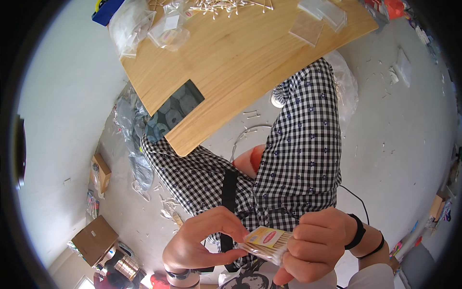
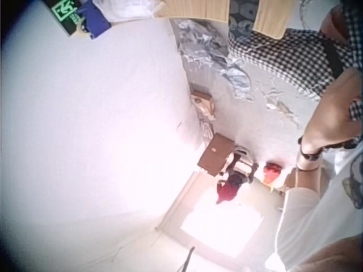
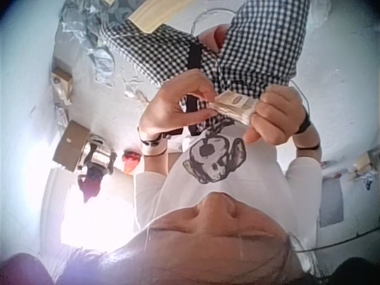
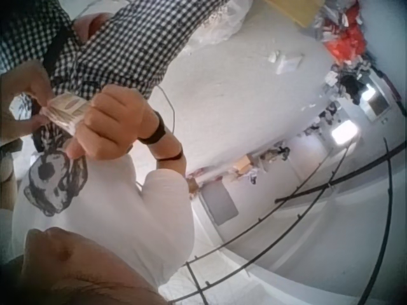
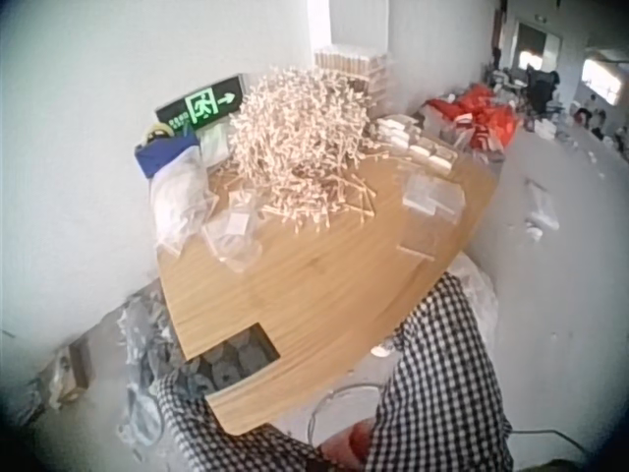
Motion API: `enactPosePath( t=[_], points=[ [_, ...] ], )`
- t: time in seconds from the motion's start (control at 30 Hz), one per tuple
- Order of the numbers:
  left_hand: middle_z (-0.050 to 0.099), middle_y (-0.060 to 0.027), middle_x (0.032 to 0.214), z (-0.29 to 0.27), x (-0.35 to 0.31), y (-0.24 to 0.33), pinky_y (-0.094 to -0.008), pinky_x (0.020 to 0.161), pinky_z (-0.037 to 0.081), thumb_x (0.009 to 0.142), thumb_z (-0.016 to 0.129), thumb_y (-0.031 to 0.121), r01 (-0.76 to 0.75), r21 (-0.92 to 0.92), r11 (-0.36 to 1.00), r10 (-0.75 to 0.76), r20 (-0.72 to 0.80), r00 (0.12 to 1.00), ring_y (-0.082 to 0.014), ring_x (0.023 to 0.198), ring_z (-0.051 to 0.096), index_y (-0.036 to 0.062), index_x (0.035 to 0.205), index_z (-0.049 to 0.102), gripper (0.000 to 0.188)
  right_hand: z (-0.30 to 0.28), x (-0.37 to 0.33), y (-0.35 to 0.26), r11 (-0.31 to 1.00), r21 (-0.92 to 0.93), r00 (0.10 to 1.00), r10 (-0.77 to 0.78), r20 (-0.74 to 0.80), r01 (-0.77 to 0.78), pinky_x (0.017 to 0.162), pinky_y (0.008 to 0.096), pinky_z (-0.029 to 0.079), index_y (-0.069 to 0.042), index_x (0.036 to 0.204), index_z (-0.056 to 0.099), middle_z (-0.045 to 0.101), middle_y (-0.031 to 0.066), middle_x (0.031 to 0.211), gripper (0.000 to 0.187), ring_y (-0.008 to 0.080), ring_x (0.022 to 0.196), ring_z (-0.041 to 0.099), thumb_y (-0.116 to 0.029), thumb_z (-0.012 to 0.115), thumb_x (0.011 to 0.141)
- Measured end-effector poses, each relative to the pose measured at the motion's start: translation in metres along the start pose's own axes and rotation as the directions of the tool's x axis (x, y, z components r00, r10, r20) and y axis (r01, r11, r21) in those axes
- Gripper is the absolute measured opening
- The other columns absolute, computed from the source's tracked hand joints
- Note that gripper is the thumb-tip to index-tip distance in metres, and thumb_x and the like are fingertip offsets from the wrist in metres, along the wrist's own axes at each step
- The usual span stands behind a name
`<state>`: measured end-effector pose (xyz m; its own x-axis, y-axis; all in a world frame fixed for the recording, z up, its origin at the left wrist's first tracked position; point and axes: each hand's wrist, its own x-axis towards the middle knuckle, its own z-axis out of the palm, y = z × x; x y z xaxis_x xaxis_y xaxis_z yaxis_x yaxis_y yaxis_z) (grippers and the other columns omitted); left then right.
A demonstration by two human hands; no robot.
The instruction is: Packaging cotton swabs into small plastic bags.
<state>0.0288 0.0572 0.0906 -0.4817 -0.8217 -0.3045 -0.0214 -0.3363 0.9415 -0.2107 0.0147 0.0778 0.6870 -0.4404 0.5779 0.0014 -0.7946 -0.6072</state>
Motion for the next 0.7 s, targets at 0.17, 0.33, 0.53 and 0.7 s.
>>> enactPosePath(
  t=[0.17,0.33,0.53,0.7],
  points=[
    [0.061,-0.0106,0.090,0.003,0.000,0.000,-0.0284,0.070,0.051,0.066,0.075,-0.005,0.028,0.030,0.999,-0.028,-0.001,1.000,-0.0202,0.082,0.061,-0.0012,0.087,0.062,0.025,0.002,-0.002,0.000,1.000,-0.003,1.000,0.005,-0.016,-0.005,0.035,0.0204,0.034,-0.010,0.084,0.042,0.044,-0.0016,0.060,0.039,0.0089,0.043,0.038,-0.048,0.052,0.089],
    [0.056,-0.0102,0.090,0.004,0.000,-0.001,-0.0256,0.071,0.051,0.066,0.074,-0.006,0.040,0.021,0.999,-0.041,0.059,0.997,-0.0175,0.081,0.060,-0.0020,0.087,0.060,0.026,-0.001,-0.003,0.000,1.000,-0.021,1.000,-0.005,0.024,0.006,0.035,0.0202,0.033,-0.010,0.085,0.042,0.044,-0.0016,0.060,0.038,0.0089,0.043,0.038,-0.047,0.052,0.089],
    [0.060,-0.0106,0.090,0.008,0.003,0.000,-0.0261,0.068,0.052,0.064,0.076,-0.006,-0.052,0.149,0.988,0.059,-0.045,0.997,-0.0188,0.081,0.061,-0.0014,0.087,0.062,0.027,-0.006,-0.004,0.000,1.000,-0.008,1.000,0.028,0.012,-0.028,0.037,0.0198,0.032,-0.011,0.083,0.043,0.045,-0.0017,0.060,0.038,0.0086,0.045,0.039,-0.046,0.057,0.086],
    [0.065,-0.0115,0.090,0.026,-0.002,-0.014,-0.0263,0.063,0.053,0.061,0.081,0.000,-0.258,0.326,0.910,0.337,-0.215,0.917,-0.0198,0.076,0.064,0.0003,0.088,0.063,0.033,-0.013,-0.004,0.000,0.995,-0.074,0.998,0.067,-0.016,-0.068,0.039,0.0194,0.032,-0.011,0.084,0.044,0.045,-0.0022,0.060,0.039,0.0077,0.045,0.040,-0.046,0.062,0.083]
  ],
)
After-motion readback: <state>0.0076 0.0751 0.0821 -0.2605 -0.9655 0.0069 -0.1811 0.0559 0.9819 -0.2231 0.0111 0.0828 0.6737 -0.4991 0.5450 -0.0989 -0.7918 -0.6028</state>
